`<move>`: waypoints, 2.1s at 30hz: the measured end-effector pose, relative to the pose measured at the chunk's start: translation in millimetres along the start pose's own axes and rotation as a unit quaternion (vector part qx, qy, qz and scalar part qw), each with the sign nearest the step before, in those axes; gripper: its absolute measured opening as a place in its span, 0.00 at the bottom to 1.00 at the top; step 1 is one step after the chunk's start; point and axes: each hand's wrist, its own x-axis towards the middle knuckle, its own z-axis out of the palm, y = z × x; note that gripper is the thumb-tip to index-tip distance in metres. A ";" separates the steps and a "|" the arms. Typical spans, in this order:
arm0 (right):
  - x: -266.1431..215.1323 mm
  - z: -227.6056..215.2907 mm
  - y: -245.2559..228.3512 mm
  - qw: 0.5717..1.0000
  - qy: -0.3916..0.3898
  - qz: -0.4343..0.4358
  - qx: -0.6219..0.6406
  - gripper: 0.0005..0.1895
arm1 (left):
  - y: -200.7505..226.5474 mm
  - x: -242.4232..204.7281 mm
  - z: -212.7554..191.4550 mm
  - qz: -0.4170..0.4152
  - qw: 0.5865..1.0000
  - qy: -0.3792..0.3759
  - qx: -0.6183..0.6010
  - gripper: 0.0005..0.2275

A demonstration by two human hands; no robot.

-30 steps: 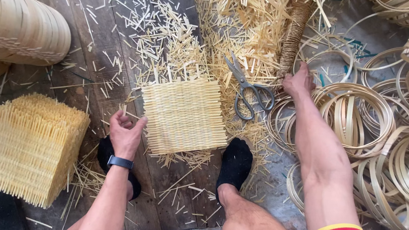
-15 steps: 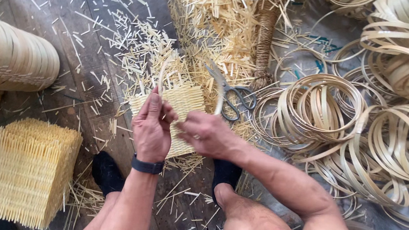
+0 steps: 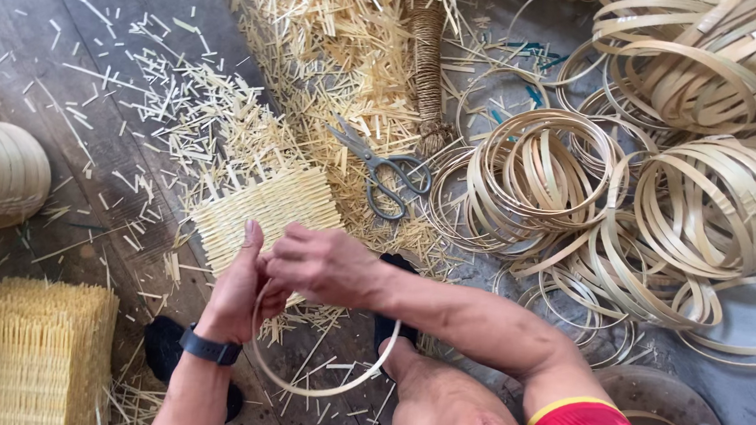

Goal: The person sits on the floor and repeatedly places a circular bamboo ring onto a square woven mat, trims the excess mat material with shears using a wooden template, and stacks the finished circular pieces.

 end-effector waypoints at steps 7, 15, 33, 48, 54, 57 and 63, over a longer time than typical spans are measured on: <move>-7.5 8.8 -8.2 0.996 -0.029 0.080 -0.018 0.07 | -14.0 8.4 13.4 0.048 0.995 0.088 0.012 0.31; 6.5 -51.3 41.8 0.805 0.031 0.467 0.365 0.22 | -20.3 23.0 -23.5 0.229 0.907 -0.035 -0.351 0.17; 10.7 -72.1 21.5 0.587 -0.079 0.506 0.627 0.29 | 11.1 -37.6 -49.6 0.190 0.948 -0.050 -0.251 0.16; -24.4 47.9 39.6 0.730 0.001 0.658 0.185 0.07 | -100.0 96.5 -122.5 0.354 0.857 0.369 0.057 0.07; -46.1 81.4 47.0 0.790 -0.008 0.611 0.060 0.08 | -117.2 110.5 -132.8 0.314 0.819 0.428 0.219 0.09; -50.3 82.9 48.2 0.778 -0.007 0.623 0.084 0.09 | -107.1 102.8 -133.9 0.289 0.824 0.428 0.234 0.07; -48.5 81.9 46.4 0.785 -0.007 0.613 0.090 0.06 | -94.3 99.1 -140.8 0.245 0.848 0.416 0.217 0.07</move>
